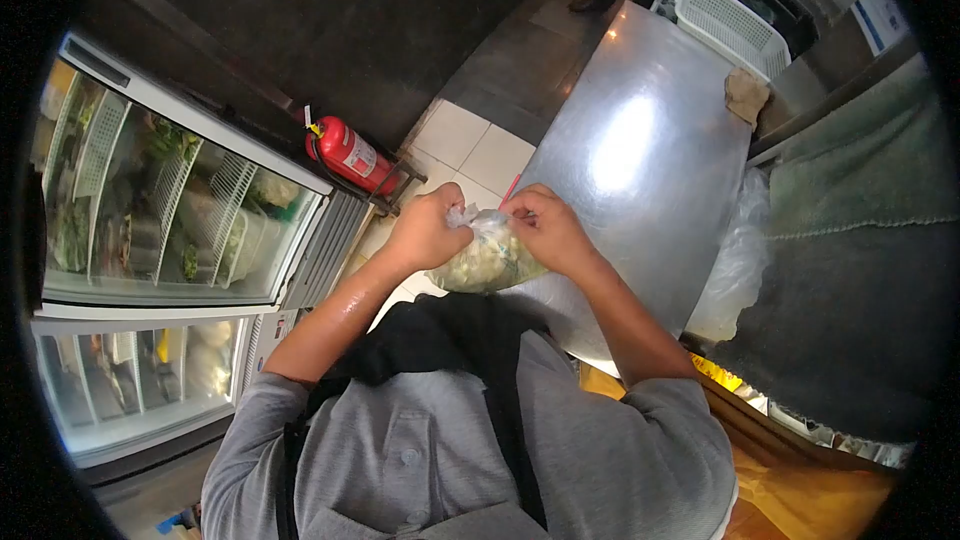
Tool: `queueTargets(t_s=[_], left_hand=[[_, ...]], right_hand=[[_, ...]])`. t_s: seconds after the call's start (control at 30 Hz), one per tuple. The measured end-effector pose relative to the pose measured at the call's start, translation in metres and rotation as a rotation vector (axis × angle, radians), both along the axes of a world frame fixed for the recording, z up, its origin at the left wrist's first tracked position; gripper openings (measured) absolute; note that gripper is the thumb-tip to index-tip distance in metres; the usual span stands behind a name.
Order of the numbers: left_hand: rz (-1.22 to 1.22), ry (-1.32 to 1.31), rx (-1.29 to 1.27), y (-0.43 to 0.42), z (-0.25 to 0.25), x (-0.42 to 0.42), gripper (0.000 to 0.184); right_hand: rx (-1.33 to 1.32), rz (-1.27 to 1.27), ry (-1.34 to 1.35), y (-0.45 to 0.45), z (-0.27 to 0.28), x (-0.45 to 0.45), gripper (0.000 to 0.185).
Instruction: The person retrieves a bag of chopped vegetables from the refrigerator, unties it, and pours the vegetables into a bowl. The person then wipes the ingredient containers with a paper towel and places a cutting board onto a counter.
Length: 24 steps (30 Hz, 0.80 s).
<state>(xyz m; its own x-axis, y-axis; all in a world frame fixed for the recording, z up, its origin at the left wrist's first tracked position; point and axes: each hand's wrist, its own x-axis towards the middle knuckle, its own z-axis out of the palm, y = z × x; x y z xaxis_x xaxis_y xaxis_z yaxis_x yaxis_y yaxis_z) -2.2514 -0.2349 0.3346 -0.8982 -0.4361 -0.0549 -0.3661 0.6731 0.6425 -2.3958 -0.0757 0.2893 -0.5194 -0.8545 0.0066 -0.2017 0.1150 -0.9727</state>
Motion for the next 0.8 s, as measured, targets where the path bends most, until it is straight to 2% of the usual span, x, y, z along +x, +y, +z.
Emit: queueTargets(t_s=[0.07,0.2,0.23,0.3,0.37,0.43,0.6,0.63,0.7,0.77,0.8], left_hand=[[-0.004,-0.033,-0.003,0.006,-0.004,-0.002,0.029],[-0.090,-0.036,0.044,0.013,-0.008,0.010,0.030],[-0.100,-0.043,0.045,0.017,0.003,0.011,0.030],[-0.161,-0.237,0.034,0.027,0.040,0.013,0.031],[-0.163,-0.299,-0.048,0.034,0.035,0.016,0.033],[-0.225,-0.102,-0.315,0.040,0.016,0.024,0.030],[-0.132,-0.034,-0.047,0.037,0.005,0.035,0.019],[-0.121,-0.007,0.034,0.036,0.004,0.036,0.016],[-0.110,0.017,0.018,0.038,0.004,0.037,0.015],[-0.101,0.045,0.000,0.036,0.002,0.037,0.014],[-0.117,0.056,0.013,0.032,-0.001,0.038,0.015]], right_hand=[[0.094,0.072,0.125,0.007,0.002,0.001,0.018],[0.214,0.099,0.138,0.019,0.000,-0.002,0.020],[0.204,0.132,0.139,0.023,-0.001,0.000,0.017],[0.196,0.166,0.131,0.029,0.000,0.003,0.014],[0.226,0.257,0.240,0.033,0.009,0.007,0.009],[0.212,0.279,0.285,0.039,0.014,0.013,0.008],[0.240,0.313,0.327,0.049,0.025,0.024,0.007],[0.173,0.336,0.358,0.050,0.022,0.025,0.007],[0.105,0.362,0.389,0.049,0.020,0.020,0.007],[0.200,0.386,0.166,0.040,0.020,0.003,0.011],[0.198,0.388,0.169,0.034,0.018,0.000,0.011]])
